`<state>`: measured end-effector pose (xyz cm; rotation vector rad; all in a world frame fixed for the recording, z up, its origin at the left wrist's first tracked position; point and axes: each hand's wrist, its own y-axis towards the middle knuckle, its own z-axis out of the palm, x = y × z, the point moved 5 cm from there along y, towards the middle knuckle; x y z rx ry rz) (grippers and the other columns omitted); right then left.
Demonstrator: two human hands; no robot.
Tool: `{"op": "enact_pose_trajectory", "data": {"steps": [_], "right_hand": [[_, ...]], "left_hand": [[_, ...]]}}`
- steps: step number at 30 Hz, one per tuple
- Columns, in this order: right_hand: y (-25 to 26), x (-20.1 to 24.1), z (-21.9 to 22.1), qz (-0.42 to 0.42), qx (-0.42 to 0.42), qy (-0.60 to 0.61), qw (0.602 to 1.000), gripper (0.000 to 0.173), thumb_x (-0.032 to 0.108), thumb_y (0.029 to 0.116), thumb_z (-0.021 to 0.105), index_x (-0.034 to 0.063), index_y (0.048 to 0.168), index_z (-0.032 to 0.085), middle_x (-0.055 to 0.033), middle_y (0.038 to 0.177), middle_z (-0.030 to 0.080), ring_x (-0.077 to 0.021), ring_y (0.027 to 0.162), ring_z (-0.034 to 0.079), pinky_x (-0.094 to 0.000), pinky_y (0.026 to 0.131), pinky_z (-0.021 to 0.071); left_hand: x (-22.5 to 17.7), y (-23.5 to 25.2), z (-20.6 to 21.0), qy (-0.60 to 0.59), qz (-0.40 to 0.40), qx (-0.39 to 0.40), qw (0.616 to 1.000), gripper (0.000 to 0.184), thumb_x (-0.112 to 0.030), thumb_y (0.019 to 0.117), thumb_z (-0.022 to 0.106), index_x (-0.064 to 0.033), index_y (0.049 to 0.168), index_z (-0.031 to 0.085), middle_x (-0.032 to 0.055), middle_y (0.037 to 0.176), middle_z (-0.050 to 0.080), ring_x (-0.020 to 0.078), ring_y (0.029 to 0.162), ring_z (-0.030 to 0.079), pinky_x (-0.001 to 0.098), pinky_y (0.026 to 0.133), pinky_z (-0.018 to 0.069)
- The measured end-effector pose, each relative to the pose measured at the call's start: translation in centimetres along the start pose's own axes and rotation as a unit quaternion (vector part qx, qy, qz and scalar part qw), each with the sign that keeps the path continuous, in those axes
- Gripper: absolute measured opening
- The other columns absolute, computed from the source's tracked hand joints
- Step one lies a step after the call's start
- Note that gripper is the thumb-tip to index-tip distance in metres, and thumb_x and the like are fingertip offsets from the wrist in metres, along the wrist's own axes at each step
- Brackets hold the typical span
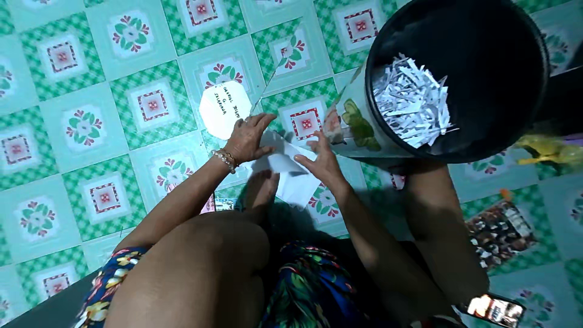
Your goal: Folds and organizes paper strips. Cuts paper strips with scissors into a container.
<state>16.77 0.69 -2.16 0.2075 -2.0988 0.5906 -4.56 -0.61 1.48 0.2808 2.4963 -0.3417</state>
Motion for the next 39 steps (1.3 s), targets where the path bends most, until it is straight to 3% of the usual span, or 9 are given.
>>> {"op": "enact_pose_trajectory", "data": {"steps": [6, 12, 16, 22, 25, 27, 30, 34, 39], "right_hand": [[-2.1, 1.9, 4.3, -0.063, 0.187, -0.182, 0.963, 0.105, 0.034, 0.0744, 0.092, 0.008, 0.159, 0.034, -0.0232, 0.159, 0.037, -0.0447, 0.147, 0.034, -0.0768, 0.111, 0.0219], [-2.3, 1.0, 9.4, -0.109, 0.15, -0.253, 0.95, 0.065, 0.0, 0.0911, 0.07, 0.0047, 0.152, 0.047, -0.0275, 0.151, 0.046, -0.0501, 0.142, 0.04, -0.0777, 0.109, 0.0238], [-2.1, 0.6, 10.5, -0.023, 0.285, -0.267, 0.92, 0.073, 0.036, 0.0971, 0.07, 0.0035, 0.155, 0.04, -0.0255, 0.16, 0.033, -0.0465, 0.151, 0.024, -0.0772, 0.112, 0.0159], [-2.0, 0.2, 8.7, -0.064, 0.141, -0.157, 0.975, 0.028, 0.003, 0.0995, 0.059, -0.0006, 0.125, 0.071, -0.0223, 0.131, 0.066, -0.0426, 0.128, 0.057, -0.0636, 0.108, 0.0371], [-1.4, 2.0, 6.4, -0.056, 0.136, -0.049, 0.988, 0.029, 0.005, 0.1036, 0.055, -0.0098, 0.126, 0.065, -0.0301, 0.123, 0.066, -0.0452, 0.119, 0.063, -0.0593, 0.105, 0.0444], [-0.4, 2.7, 4.7, -0.055, 0.113, -0.004, 0.992, 0.03, 0.007, 0.104, 0.054, -0.0123, 0.124, 0.064, -0.0307, 0.117, 0.068, -0.0411, 0.112, 0.066, -0.0545, 0.102, 0.0471], [0.7, 2.4, 3.0, -0.074, 0.069, 0.007, 0.995, 0.042, 0.007, 0.0985, 0.063, -0.0108, 0.135, 0.054, -0.0309, 0.12, 0.065, -0.0399, 0.11, 0.065, -0.0525, 0.097, 0.0498], [0.7, 2.6, 1.5, -0.12, -0.002, -0.05, 0.991, 0.067, 0.011, 0.0876, 0.078, -0.0098, 0.143, 0.045, -0.0315, 0.133, 0.058, -0.0449, 0.113, 0.063, -0.0577, 0.094, 0.0518], [0.3, 3.5, -0.5, -0.205, -0.128, -0.07, 0.968, 0.026, 0.006, 0.0995, 0.059, -0.012, 0.116, 0.067, -0.028, 0.112, 0.071, -0.0416, 0.102, 0.071, -0.0536, 0.091, 0.0543]], "left_hand": [[1.7, -1.1, 2.7, -0.122, -0.051, 0.058, 0.99, 0.041, -0.017, 0.1077, 0.049, 0.0089, 0.14, 0.055, 0.0296, 0.125, 0.066, 0.0449, 0.113, 0.066, 0.0572, 0.103, 0.0478], [2.8, -2.5, 2.7, -0.368, -0.25, -0.015, 0.895, 0.035, -0.008, 0.1079, 0.048, 0.0073, 0.139, 0.051, 0.023, 0.125, 0.062, 0.0234, 0.099, 0.068, 0.0382, 0.087, 0.0571], [2.1, -3.7, 4.1, -0.516, -0.299, -0.04, 0.802, 0.032, -0.003, 0.1056, 0.047, 0.0052, 0.137, 0.051, 0.0146, 0.121, 0.063, 0.0126, 0.093, 0.066, 0.0302, 0.082, 0.0563], [2.4, -4.0, 4.5, -0.267, -0.137, 0.051, 0.953, 0.038, 0.016, 0.0869, 0.056, 0.0112, 0.124, 0.062, 0.0263, 0.122, 0.066, 0.0336, 0.114, 0.065, 0.0482, 0.102, 0.0494], [1.8, -3.6, 4.6, -0.138, -0.097, 0.133, 0.977, 0.07, -0.003, 0.082, 0.081, -0.0021, 0.146, 0.053, 0.0233, 0.141, 0.059, 0.0434, 0.132, 0.053, 0.0719, 0.109, 0.0317], [2.1, -3.3, 4.4, -0.072, -0.112, 0.134, 0.982, 0.06, -0.016, 0.0881, 0.08, -0.0033, 0.142, 0.058, 0.0249, 0.136, 0.062, 0.0471, 0.131, 0.053, 0.0784, 0.109, 0.0238], [2.6, -2.8, 3.0, -0.045, -0.109, 0.097, 0.988, 0.034, -0.019, 0.0988, 0.067, 0.0111, 0.114, 0.069, 0.0328, 0.108, 0.069, 0.0516, 0.108, 0.064, 0.0721, 0.1, 0.0381], [1.7, -2.0, 1.4, -0.048, -0.071, 0.097, 0.992, 0.032, -0.02, 0.1012, 0.064, 0.011, 0.107, 0.07, 0.0311, 0.099, 0.07, 0.0489, 0.098, 0.068, 0.0653, 0.091, 0.048], [-0.4, -0.5, -0.1, 0.006, -0.035, 0.087, 0.996, 0.025, -0.014, 0.1, 0.062, 0.006, 0.109, 0.072, 0.0269, 0.102, 0.072, 0.0465, 0.1, 0.068, 0.0667, 0.093, 0.045]]}}
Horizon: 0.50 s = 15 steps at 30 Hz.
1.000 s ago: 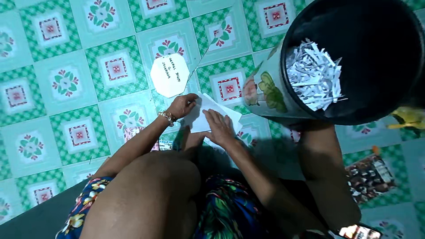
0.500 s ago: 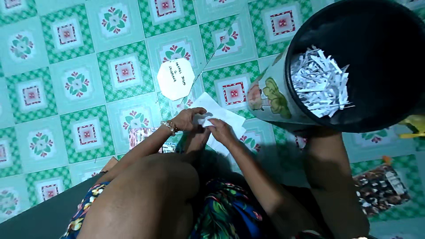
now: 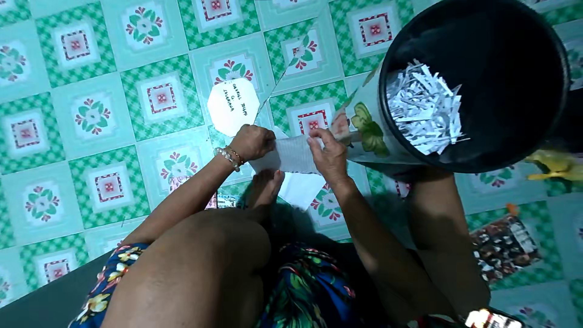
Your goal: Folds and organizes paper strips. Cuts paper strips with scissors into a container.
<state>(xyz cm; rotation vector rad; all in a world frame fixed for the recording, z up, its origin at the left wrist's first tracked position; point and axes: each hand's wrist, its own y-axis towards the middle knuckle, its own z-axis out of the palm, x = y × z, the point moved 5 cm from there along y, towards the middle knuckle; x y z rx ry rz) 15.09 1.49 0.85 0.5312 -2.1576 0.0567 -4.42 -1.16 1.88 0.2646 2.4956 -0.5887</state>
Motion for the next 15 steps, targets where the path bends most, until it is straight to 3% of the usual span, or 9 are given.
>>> {"op": "enact_pose_trajectory", "data": {"steps": [3, 4, 6, 8, 10, 12, 14, 15], "right_hand": [[0.2, 0.1, -0.7, 0.035, -0.011, 0.071, 0.997, 0.024, 0.005, 0.0981, 0.06, -0.0111, 0.114, 0.068, -0.0248, 0.107, 0.071, -0.0258, 0.088, 0.068, -0.0382, 0.081, 0.0534], [0.2, 0.1, -0.8, 0.052, 0.008, 0.095, 0.994, 0.027, 0.005, 0.0971, 0.061, -0.0112, 0.118, 0.066, -0.0243, 0.11, 0.071, -0.0239, 0.091, 0.069, -0.0367, 0.083, 0.0543], [0.0, 0.0, -1.0, 0.095, 0.056, 0.104, 0.988, 0.032, 0.006, 0.0963, 0.065, -0.01, 0.124, 0.062, -0.0234, 0.111, 0.071, -0.0251, 0.099, 0.07, -0.04, 0.09, 0.0551], [-0.4, 0.0, -1.7, 0.126, 0.056, 0.061, 0.989, 0.028, 0.011, 0.0993, 0.063, -0.0098, 0.117, 0.069, -0.0257, 0.103, 0.072, -0.0313, 0.093, 0.07, -0.0488, 0.088, 0.0526], [-0.8, 0.7, -3.1, 0.074, 0.011, 0.036, 0.997, 0.026, 0.011, 0.1008, 0.06, -0.0087, 0.114, 0.072, -0.0244, 0.102, 0.073, -0.0288, 0.093, 0.071, -0.0444, 0.088, 0.0539], [-1.3, 1.6, -4.6, -0.053, -0.084, 0.041, 0.994, 0.021, 0.005, 0.0982, 0.061, -0.0087, 0.107, 0.074, -0.0213, 0.101, 0.075, -0.0228, 0.096, 0.073, -0.0346, 0.093, 0.0544], [-2.0, 2.1, -5.8, -0.142, -0.133, 0.041, 0.98, 0.018, 0.002, 0.0972, 0.061, -0.0075, 0.103, 0.075, -0.0211, 0.102, 0.075, -0.0261, 0.102, 0.072, -0.0379, 0.099, 0.0512], [-2.9, 2.2, -6.1, -0.142, -0.116, 0.027, 0.983, 0.018, 0.002, 0.0979, 0.06, -0.0065, 0.104, 0.075, -0.0215, 0.106, 0.075, -0.0295, 0.107, 0.071, -0.0417, 0.102, 0.0491]], "left_hand": [[-0.3, 0.6, 0.2, -0.026, 0.003, 0.007, 1.0, 0.032, -0.019, 0.0994, 0.067, 0.0022, 0.123, 0.069, 0.0252, 0.117, 0.07, 0.0446, 0.112, 0.066, 0.0663, 0.1, 0.044], [-0.4, 0.7, 0.5, -0.03, -0.003, 0.018, 0.999, 0.031, -0.018, 0.0994, 0.066, 0.0032, 0.122, 0.07, 0.0264, 0.115, 0.07, 0.0455, 0.111, 0.066, 0.0662, 0.099, 0.0443], [-0.6, 1.1, 0.7, -0.013, -0.01, 0.031, 0.999, 0.026, -0.016, 0.1009, 0.063, 0.0052, 0.114, 0.072, 0.0276, 0.109, 0.071, 0.0468, 0.106, 0.067, 0.0658, 0.095, 0.046], [-1.1, 1.2, 0.1, 0.016, 0.005, -0.002, 1.0, 0.025, -0.015, 0.1011, 0.061, 0.0041, 0.111, 0.073, 0.0272, 0.107, 0.071, 0.0471, 0.104, 0.067, 0.0671, 0.095, 0.0449], [-2.4, 0.9, -1.2, 0.054, 0.047, -0.072, 0.995, 0.023, -0.013, 0.1003, 0.06, 0.0033, 0.108, 0.074, 0.0258, 0.103, 0.071, 0.0465, 0.102, 0.068, 0.0702, 0.099, 0.0403], [-4.0, 0.3, -2.8, 0.104, 0.105, -0.158, 0.976, 0.019, -0.009, 0.0989, 0.06, 0.003, 0.104, 0.074, 0.0239, 0.099, 0.072, 0.0462, 0.098, 0.069, 0.0728, 0.104, 0.0361], [-4.8, -0.7, -4.0, 0.155, 0.176, -0.254, 0.938, 0.015, -0.007, 0.0967, 0.061, 0.0005, 0.098, 0.074, 0.0199, 0.094, 0.073, 0.0424, 0.092, 0.071, 0.0706, 0.104, 0.036], [-4.8, -1.3, -3.9, 0.169, 0.204, -0.285, 0.921, 0.015, -0.007, 0.0967, 0.06, -0.0009, 0.096, 0.074, 0.0183, 0.094, 0.073, 0.0406, 0.092, 0.071, 0.0695, 0.105, 0.036]]}}
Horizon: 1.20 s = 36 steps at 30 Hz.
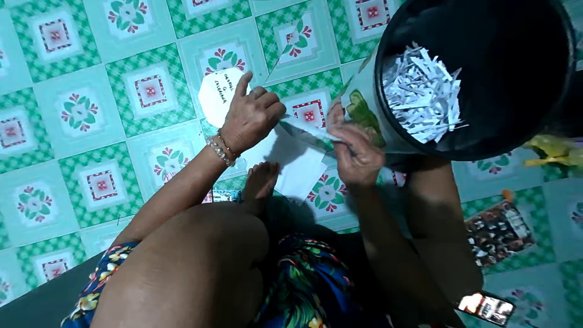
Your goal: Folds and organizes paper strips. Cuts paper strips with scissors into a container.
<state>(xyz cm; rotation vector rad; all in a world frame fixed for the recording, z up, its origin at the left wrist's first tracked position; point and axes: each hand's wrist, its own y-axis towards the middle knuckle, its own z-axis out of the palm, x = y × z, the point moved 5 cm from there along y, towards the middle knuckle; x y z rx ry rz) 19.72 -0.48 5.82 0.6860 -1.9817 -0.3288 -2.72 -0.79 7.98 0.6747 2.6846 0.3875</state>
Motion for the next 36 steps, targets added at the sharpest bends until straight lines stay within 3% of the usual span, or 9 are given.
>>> {"op": "enact_pose_trajectory", "data": {"steps": [3, 7, 10, 13, 15, 18, 21, 28, 36], "right_hand": [[-4.5, -1.2, 0.4, 0.068, 0.108, -0.051, 0.991, 0.021, -0.004, 0.0925, 0.06, -0.0039, 0.105, 0.077, -0.0202, 0.112, 0.074, -0.0402, 0.113, 0.068, -0.0554, 0.103, 0.0466], [-11.8, -5.4, 3.9, 0.156, 0.184, -0.063, 0.968, 0.019, -0.002, 0.0922, 0.064, 0.0003, 0.104, 0.079, -0.0194, 0.112, 0.074, -0.0437, 0.11, 0.067, -0.0636, 0.098, 0.0455], [-13.1, -6.3, 5.5, 0.307, 0.238, -0.05, 0.92, 0.021, 0.008, 0.1007, 0.062, -0.0014, 0.112, 0.076, -0.0244, 0.11, 0.072, -0.0434, 0.102, 0.069, -0.0592, 0.093, 0.0516], [-11.8, -6.4, 5.7, 0.417, 0.242, -0.051, 0.875, 0.028, 0.014, 0.1032, 0.061, -0.0101, 0.113, 0.071, -0.031, 0.108, 0.069, -0.0458, 0.104, 0.066, -0.0601, 0.096, 0.0481], [-10.9, -6.6, 5.6, 0.464, 0.239, -0.064, 0.851, 0.035, 0.019, 0.1036, 0.061, -0.0144, 0.098, 0.067, -0.0309, 0.094, 0.066, -0.0427, 0.091, 0.064, -0.0596, 0.086, 0.0468], [-10.1, -6.9, 5.8, 0.499, 0.26, -0.078, 0.823, 0.039, 0.023, 0.1051, 0.059, -0.0142, 0.099, 0.066, -0.0317, 0.097, 0.065, -0.0439, 0.097, 0.064, -0.0607, 0.089, 0.0456], [-9.9, -8.2, 5.7, 0.512, 0.265, -0.07, 0.814, 0.039, 0.024, 0.1058, 0.058, -0.0139, 0.103, 0.065, -0.0323, 0.102, 0.065, -0.0452, 0.101, 0.064, -0.0618, 0.092, 0.0451], [-10.2, -10.2, 5.3, 0.527, 0.27, -0.044, 0.805, 0.034, 0.021, 0.1051, 0.059, -0.0117, 0.108, 0.066, -0.031, 0.103, 0.067, -0.0426, 0.095, 0.066, -0.0609, 0.09, 0.0481], [-9.8, -9.7, 5.8, 0.549, 0.286, -0.076, 0.782, 0.042, 0.026, 0.1098, 0.048, -0.0124, 0.112, 0.065, -0.0329, 0.109, 0.066, -0.0443, 0.101, 0.066, -0.0603, 0.094, 0.0474]], "left_hand": [[-0.1, -3.7, 2.4, -0.007, 0.041, -0.024, 0.999, 0.015, -0.006, 0.0971, 0.06, -0.0018, 0.093, 0.074, 0.0176, 0.095, 0.073, 0.0406, 0.097, 0.07, 0.0712, 0.106, 0.0347], [0.2, -10.0, 8.6, -0.072, 0.013, 0.09, 0.993, 0.012, 0.002, 0.0916, 0.063, 0.0009, 0.091, 0.075, 0.0204, 0.099, 0.074, 0.044, 0.1, 0.07, 0.0726, 0.1, 0.0398], [1.2, -12.4, 11.1, -0.144, -0.104, 0.184, 0.967, 0.015, 0.003, 0.0922, 0.064, 0.0041, 0.1, 0.077, 0.0238, 0.11, 0.073, 0.0474, 0.108, 0.068, 0.0651, 0.094, 0.0485], [2.7, -13.1, 11.7, -0.248, -0.274, 0.226, 0.901, 0.021, -0.009, 0.0979, 0.065, 0.0071, 0.109, 0.074, 0.0273, 0.115, 0.07, 0.0466, 0.115, 0.064, 0.0609, 0.103, 0.0449], [3.6, -13.0, 11.7, -0.293, -0.366, 0.218, 0.856, 0.026, -0.014, 0.0979, 0.068, 0.0077, 0.111, 0.073, 0.028, 0.108, 0.071, 0.0428, 0.106, 0.067, 0.0603, 0.099, 0.0472], [4.4, -12.4, 11.7, -0.318, -0.434, 0.203, 0.818, 0.026, -0.016, 0.0977, 0.069, 0.0075, 0.107, 0.072, 0.0233, 0.097, 0.071, 0.0322, 0.091, 0.068, 0.054, 0.09, 0.0498], [4.5, -11.7, 11.7, -0.332, -0.415, 0.17, 0.83, 0.027, -0.017, 0.0998, 0.066, 0.0072, 0.111, 0.071, 0.0215, 0.099, 0.072, 0.0287, 0.092, 0.068, 0.0496, 0.091, 0.0508], [4.6, -9.7, 12.2, -0.273, -0.247, 0.202, 0.908, 0.029, -0.015, 0.0998, 0.062, 0.0128, 0.103, 0.071, 0.0311, 0.098, 0.07, 0.0481, 0.099, 0.067, 0.0649, 0.095, 0.0457], [4.7, -9.5, 12.7, -0.209, -0.324, 0.272, 0.882, 0.034, -0.021, 0.103, 0.061, 0.0115, 0.106, 0.07, 0.0301, 0.099, 0.07, 0.0478, 0.101, 0.067, 0.0669, 0.102, 0.0388]]}}
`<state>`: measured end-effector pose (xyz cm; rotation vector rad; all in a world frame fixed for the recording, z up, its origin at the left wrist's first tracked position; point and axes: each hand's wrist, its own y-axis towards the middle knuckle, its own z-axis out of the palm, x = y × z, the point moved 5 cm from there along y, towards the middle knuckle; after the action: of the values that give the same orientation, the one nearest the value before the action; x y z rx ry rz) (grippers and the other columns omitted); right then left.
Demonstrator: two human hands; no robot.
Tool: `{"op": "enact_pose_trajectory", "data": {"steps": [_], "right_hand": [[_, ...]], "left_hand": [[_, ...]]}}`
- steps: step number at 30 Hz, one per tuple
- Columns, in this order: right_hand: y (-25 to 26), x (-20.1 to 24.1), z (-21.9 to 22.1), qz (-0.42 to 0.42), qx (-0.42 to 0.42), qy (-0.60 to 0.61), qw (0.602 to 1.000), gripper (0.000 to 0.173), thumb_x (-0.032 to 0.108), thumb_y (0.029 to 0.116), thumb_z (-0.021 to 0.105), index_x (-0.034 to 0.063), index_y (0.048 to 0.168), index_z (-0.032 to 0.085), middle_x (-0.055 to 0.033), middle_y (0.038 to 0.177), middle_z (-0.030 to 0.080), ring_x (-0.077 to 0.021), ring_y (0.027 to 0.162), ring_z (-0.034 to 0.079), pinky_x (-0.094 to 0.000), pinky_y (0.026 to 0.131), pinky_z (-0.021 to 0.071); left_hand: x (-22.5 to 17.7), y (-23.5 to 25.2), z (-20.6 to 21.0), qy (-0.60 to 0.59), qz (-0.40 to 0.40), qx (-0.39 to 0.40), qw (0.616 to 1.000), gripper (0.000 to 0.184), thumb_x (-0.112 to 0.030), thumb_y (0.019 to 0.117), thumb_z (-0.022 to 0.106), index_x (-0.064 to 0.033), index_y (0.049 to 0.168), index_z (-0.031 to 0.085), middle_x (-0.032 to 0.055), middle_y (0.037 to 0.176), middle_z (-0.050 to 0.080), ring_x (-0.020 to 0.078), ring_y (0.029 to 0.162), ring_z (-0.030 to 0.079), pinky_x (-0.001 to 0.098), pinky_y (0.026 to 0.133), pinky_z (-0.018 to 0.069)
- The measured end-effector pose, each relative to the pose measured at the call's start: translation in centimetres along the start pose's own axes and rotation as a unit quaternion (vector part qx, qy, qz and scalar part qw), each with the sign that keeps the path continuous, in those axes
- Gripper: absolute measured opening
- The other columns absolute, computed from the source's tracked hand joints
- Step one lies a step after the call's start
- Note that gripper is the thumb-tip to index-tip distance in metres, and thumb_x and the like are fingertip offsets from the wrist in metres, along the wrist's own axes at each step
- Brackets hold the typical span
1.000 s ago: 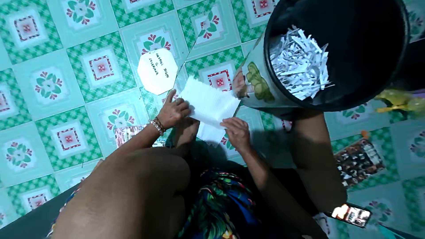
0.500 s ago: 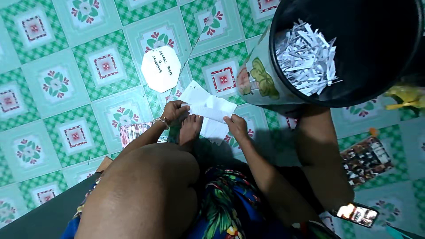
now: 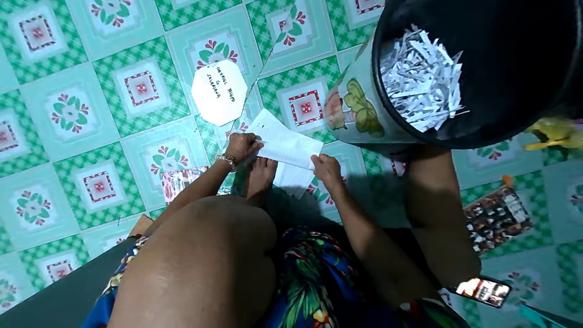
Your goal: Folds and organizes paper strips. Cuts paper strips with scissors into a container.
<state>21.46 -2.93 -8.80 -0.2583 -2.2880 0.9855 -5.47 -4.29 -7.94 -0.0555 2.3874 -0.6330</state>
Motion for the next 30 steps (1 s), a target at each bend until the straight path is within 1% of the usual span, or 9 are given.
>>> {"op": "enact_pose_trajectory", "data": {"steps": [5, 9, 13, 16, 19, 22, 25, 28, 30], "right_hand": [[-0.6, -0.3, 0.5, 0.058, -0.005, 0.102, 0.993, 0.037, 0.025, 0.1101, 0.048, -0.0091, 0.116, 0.063, -0.0244, 0.099, 0.066, -0.028, 0.077, 0.067, -0.0441, 0.076, 0.0566], [-0.4, -0.3, 0.6, 0.058, -0.013, 0.086, 0.995, 0.038, 0.026, 0.1099, 0.049, -0.0094, 0.113, 0.063, -0.0236, 0.096, 0.067, -0.0288, 0.078, 0.068, -0.0448, 0.077, 0.0566], [-0.5, -0.2, 0.8, 0.039, -0.028, 0.065, 0.997, 0.038, 0.025, 0.1095, 0.05, -0.0099, 0.115, 0.064, -0.0269, 0.101, 0.067, -0.0346, 0.085, 0.07, -0.0498, 0.081, 0.0565], [-0.5, -0.2, 1.0, 0.039, -0.041, 0.059, 0.997, 0.037, 0.025, 0.1078, 0.053, -0.0096, 0.116, 0.064, -0.0274, 0.103, 0.068, -0.0356, 0.087, 0.07, -0.0506, 0.083, 0.0563], [-0.4, -0.1, 1.2, 0.046, -0.044, 0.061, 0.996, 0.036, 0.024, 0.107, 0.055, -0.0085, 0.119, 0.064, -0.0272, 0.108, 0.068, -0.0363, 0.09, 0.071, -0.0515, 0.084, 0.0565], [-0.5, -0.1, 1.1, 0.038, -0.04, 0.062, 0.997, 0.037, 0.023, 0.1074, 0.054, -0.0101, 0.12, 0.063, -0.0287, 0.109, 0.068, -0.0378, 0.091, 0.071, -0.0528, 0.085, 0.0569], [-0.3, -0.2, 1.0, 0.053, -0.03, 0.069, 0.996, 0.037, 0.025, 0.1073, 0.054, -0.0097, 0.117, 0.063, -0.0275, 0.104, 0.068, -0.0351, 0.086, 0.071, -0.0505, 0.082, 0.0577], [0.0, -0.2, 0.8, 0.08, -0.013, 0.095, 0.992, 0.037, 0.025, 0.1077, 0.054, -0.0096, 0.118, 0.062, -0.0259, 0.102, 0.067, -0.0306, 0.081, 0.07, -0.046, 0.079, 0.0581], [-0.1, -0.3, 0.8, 0.102, -0.001, 0.12, 0.988, 0.037, 0.026, 0.108, 0.054, -0.0087, 0.118, 0.06, -0.0224, 0.098, 0.065, -0.0235, 0.073, 0.067, -0.0394, 0.072, 0.0576]], "left_hand": [[0.9, -0.3, 0.0, -0.112, -0.011, -0.042, 0.993, 0.039, -0.03, 0.1002, 0.064, 0.008, 0.106, 0.069, 0.0253, 0.095, 0.069, 0.04, 0.094, 0.066, 0.0622, 0.091, 0.0462], [1.1, -0.7, 0.3, -0.092, 0.011, -0.054, 0.994, 0.032, -0.022, 0.0964, 0.069, 0.0094, 0.095, 0.071, 0.0262, 0.091, 0.069, 0.0428, 0.092, 0.066, 0.0663, 0.092, 0.0428], [0.8, -0.8, 0.8, -0.006, 0.001, -0.054, 0.999, 0.034, -0.023, 0.0973, 0.068, 0.0114, 0.092, 0.07, 0.0301, 0.097, 0.069, 0.0493, 0.105, 0.063, 0.0706, 0.102, 0.0328], [0.3, -1.0, 1.1, 0.037, -0.012, -0.053, 0.998, 0.033, -0.023, 0.0974, 0.069, 0.0089, 0.1, 0.072, 0.0295, 0.107, 0.069, 0.0483, 0.116, 0.06, 0.0685, 0.106, 0.0312], [-1.0, -1.4, 1.0, 0.056, -0.013, -0.096, 0.994, 0.033, -0.018, 0.094, 0.071, -0.0005, 0.122, 0.07, 0.027, 0.123, 0.066, 0.0486, 0.125, 0.056, 0.0703, 0.107, 0.0307], [-4.3, -1.8, 2.0, 0.074, 0.127, -0.136, 0.98, 0.038, -0.01, 0.0937, 0.068, 0.002, 0.13, 0.066, 0.0283, 0.135, 0.061, 0.0506, 0.133, 0.051, 0.0733, 0.112, 0.0257], [-7.1, -2.1, 4.7, 0.096, 0.289, -0.065, 0.95, 0.032, -0.014, 0.096, 0.067, 0.0022, 0.123, 0.07, 0.025, 0.129, 0.066, 0.0459, 0.125, 0.06, 0.065, 0.11, 0.0387], [-6.8, -1.6, 6.5, 0.141, 0.304, 0.007, 0.942, 0.031, -0.007, 0.0955, 0.065, 0.0006, 0.125, 0.068, 0.0225, 0.132, 0.064, 0.0441, 0.125, 0.06, 0.0645, 0.105, 0.0423], [-6.7, -1.3, 6.9, 0.162, 0.304, -0.009, 0.939, 0.03, -0.007, 0.0954, 0.064, -0.0007, 0.124, 0.068, 0.0207, 0.13, 0.065, 0.0428, 0.122, 0.061, 0.0638, 0.102, 0.0446]]}}
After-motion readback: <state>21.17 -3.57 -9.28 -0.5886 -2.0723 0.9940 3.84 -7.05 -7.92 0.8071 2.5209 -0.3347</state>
